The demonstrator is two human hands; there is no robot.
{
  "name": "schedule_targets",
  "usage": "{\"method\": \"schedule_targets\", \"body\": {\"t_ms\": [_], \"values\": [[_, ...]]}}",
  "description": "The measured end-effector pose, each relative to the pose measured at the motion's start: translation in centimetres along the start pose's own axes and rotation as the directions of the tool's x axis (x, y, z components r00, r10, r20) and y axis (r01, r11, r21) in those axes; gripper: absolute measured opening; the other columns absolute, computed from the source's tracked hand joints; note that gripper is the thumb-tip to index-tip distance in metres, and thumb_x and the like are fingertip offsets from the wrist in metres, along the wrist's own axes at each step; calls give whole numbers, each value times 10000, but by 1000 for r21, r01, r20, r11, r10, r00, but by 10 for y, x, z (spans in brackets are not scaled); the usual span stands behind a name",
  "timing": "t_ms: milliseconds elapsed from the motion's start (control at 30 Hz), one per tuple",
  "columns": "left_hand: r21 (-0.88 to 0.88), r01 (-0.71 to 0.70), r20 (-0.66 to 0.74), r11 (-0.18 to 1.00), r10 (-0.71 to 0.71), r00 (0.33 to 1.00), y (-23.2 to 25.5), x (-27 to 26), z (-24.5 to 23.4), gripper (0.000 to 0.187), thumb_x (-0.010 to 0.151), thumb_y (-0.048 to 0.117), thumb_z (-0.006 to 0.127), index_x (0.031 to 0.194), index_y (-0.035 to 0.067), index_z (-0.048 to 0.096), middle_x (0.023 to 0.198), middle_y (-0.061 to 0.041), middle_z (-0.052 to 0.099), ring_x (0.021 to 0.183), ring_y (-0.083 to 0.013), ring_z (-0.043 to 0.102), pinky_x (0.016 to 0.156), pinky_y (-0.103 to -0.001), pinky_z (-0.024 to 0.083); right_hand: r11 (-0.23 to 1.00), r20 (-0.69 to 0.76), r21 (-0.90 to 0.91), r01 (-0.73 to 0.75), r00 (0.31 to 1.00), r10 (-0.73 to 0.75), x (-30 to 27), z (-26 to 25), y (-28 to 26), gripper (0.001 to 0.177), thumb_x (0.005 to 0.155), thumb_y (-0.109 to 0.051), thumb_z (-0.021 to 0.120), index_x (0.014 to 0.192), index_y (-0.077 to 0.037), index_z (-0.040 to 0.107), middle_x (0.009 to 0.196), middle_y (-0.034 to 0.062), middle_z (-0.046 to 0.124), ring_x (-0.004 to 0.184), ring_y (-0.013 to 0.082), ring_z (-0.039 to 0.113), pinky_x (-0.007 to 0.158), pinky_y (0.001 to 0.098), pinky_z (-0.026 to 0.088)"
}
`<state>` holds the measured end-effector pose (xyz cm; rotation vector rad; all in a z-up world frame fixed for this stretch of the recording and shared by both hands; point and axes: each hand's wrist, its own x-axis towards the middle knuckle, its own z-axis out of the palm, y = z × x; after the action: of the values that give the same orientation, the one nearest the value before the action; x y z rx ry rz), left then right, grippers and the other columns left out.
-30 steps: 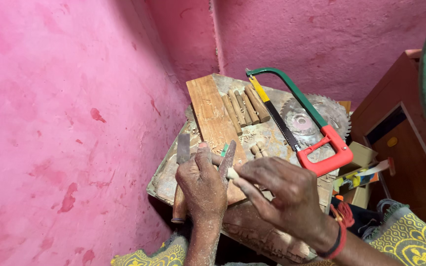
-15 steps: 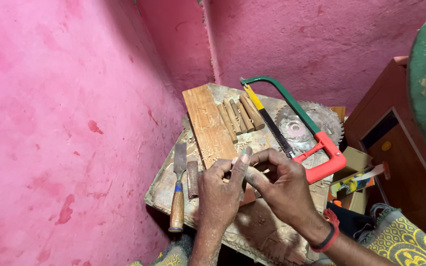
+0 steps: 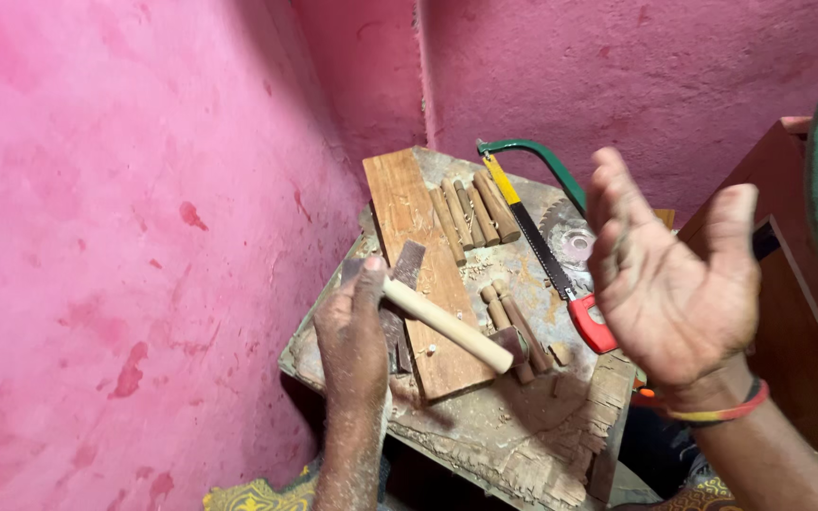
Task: The person uses a chisel to carve and shape a small cylindrical wooden piece, then switches to sanding it with a sanding block. The person repeatedly rotates the piece to smooth its surface.
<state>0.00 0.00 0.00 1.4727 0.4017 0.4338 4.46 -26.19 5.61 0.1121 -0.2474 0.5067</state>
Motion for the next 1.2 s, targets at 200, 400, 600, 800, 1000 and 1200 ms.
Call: {"method": "schedule_targets", "body": {"t_ms": [200, 400, 600, 800, 1000, 1200], "values": [[-87, 11, 117, 996, 0, 993, -1, -2, 6, 449, 1024, 424, 606, 986, -3, 740, 747, -13, 597, 678, -92, 550, 639, -261, 483, 584, -203, -801, -131, 977, -59, 5, -6, 3, 952, 952, -605, 641, 1616, -5, 316, 1287, 139, 642, 1210, 215, 626, 1062, 365, 529], [271, 51, 425, 961, -167, 890, 11, -19, 15, 445, 1036, 444, 569, 979, 40, 747, 640, -77, 630, 574, -185, 588, 513, -388, 487, -16, -339, -941, -338, 939, 54, 2, -31, 37, 521, 893, -215, 720, 1375, -57, 598, 1053, 68, 710, 855, 114, 667, 747, 306, 594], [286, -219, 457, 933, 68, 887, 8, -18, 15, 487, 1032, 454, 547, 866, 37, 735, 670, -46, 639, 659, -108, 593, 607, -316, 535, -26, -333, -943, -332, 941, 52, -1, -44, 33, 208, 889, -114, 751, 1060, -1, 723, 902, 55, 736, 767, 112, 699, 701, 294, 608], [25, -59, 86, 998, 57, 995, 6, -6, 5, 441, 1025, 461, 488, 952, 55, 643, 775, -17, 705, 539, -74, 599, 448, -246, 519, 87, -375, -927, -365, 912, -168, 4, -48, 24, 114, 892, -145, 741, 924, -44, 698, 863, 68, 745, 780, 136, 727, 765, 300, 625], [-25, 202, 206, 979, -193, 959, 14, -12, 13, 405, 943, 434, 641, 1082, 55, 680, 758, -76, 703, 386, -33, 459, 309, -217, 369, 345, -443, -857, -381, 889, -119, 1, -50, 23, 144, 900, -172, 745, 905, -42, 685, 848, 80, 732, 778, 150, 706, 782, 318, 618], [30, 22, 236, 999, -28, 971, 5, -19, 17, 329, 895, 311, 777, 990, -3, 782, 774, -69, 741, 545, -63, 553, 474, -232, 441, 108, -364, -931, -349, 916, -170, -2, -48, 32, 112, 879, -104, 759, 950, -38, 703, 920, 88, 741, 842, 155, 722, 788, 323, 630]]}}
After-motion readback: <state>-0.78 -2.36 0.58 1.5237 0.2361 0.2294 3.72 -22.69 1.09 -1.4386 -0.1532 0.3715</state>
